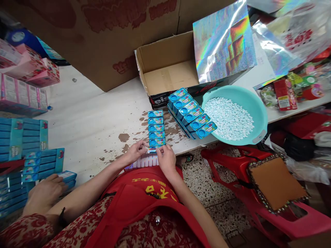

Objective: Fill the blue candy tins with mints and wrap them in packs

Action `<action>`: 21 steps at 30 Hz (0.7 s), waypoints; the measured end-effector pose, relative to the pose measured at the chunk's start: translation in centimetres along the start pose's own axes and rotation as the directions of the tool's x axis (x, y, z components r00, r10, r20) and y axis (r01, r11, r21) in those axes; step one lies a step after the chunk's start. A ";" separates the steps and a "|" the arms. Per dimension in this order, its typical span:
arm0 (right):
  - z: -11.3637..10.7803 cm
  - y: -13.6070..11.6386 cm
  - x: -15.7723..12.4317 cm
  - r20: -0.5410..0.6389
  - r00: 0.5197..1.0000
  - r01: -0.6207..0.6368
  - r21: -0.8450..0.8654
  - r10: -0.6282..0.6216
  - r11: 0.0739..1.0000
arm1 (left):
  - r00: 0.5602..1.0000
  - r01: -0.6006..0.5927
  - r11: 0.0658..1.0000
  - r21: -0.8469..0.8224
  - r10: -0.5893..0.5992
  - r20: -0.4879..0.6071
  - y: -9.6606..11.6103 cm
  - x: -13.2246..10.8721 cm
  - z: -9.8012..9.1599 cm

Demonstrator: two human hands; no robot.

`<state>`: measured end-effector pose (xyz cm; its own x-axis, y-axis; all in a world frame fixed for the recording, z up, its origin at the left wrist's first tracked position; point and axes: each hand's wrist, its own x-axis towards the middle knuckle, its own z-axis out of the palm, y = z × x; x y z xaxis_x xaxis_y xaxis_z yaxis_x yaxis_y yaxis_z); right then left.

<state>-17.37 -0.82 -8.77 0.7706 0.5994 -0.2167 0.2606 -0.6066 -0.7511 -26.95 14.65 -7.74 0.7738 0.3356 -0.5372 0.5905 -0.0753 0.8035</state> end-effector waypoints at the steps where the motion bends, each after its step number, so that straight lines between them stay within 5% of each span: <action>1: 0.0 -0.1 0.0 0.001 1.000 -0.001 -0.031 0.001 1.000 | 1.000 -0.015 1.000 0.007 0.015 -0.010 -0.2 0.1 0.1; 7: 0.5 -0.4 0.4 -0.028 0.999 -0.024 -0.181 0.019 0.983 | 0.994 -0.024 0.995 0.099 0.034 -0.104 -0.4 0.9 1.5; 15: 0.5 0.9 0.2 -0.232 0.970 -0.050 0.098 0.072 0.994 | 0.981 0.111 0.887 0.448 -0.026 -0.192 -1.1 0.6 0.7; 21: 1.4 1.8 0.5 -0.219 0.970 -0.098 0.035 0.104 0.995 | 0.993 -0.114 0.799 0.590 0.076 0.090 -0.2 -0.2 0.8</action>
<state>-17.36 -0.93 -11.12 0.9021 0.4042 -0.1514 0.1631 -0.6439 -0.7475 -27.02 13.86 -8.03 0.8336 0.2432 -0.4959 0.5188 -0.6527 0.5521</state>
